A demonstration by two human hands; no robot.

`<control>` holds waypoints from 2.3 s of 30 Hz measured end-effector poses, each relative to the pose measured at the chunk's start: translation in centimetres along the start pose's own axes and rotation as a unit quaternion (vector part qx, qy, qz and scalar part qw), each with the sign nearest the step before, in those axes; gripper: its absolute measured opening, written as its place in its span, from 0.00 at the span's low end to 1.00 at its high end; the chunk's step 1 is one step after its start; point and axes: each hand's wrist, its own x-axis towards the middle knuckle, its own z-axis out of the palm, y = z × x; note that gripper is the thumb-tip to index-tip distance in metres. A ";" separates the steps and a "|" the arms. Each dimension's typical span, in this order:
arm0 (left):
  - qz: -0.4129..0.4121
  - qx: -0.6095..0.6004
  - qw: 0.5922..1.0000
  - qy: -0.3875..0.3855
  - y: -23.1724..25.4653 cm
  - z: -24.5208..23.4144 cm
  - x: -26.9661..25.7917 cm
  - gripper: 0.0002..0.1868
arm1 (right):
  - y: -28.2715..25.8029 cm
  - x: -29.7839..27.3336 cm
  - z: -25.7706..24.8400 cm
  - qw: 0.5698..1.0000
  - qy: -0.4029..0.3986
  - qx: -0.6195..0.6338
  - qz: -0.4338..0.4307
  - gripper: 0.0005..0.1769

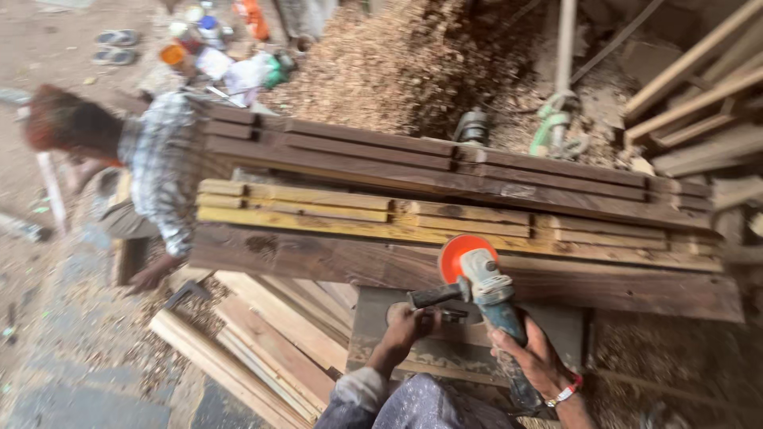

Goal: The person uses an angle grinder with a sanding disc to smooth the surfaces and grooves of several wooden planks arranged on a workbench.

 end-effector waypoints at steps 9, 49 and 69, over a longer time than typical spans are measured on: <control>0.027 -0.068 0.988 0.135 2.9 4.9 3.2 0.19 | 1.3 -3.2 -4.6 0.988 0.109 0.063 0.087 0.33; 0.184 0.707 0.598 0.330 24.7 -6.5 -12.1 0.27 | -4.6 17.2 18.9 0.904 -0.206 -0.373 -0.032 0.59; 0.186 0.735 0.528 0.382 33.8 -17.9 -16.3 0.25 | -8.9 21.4 35.9 0.907 -0.238 -0.336 -0.090 0.47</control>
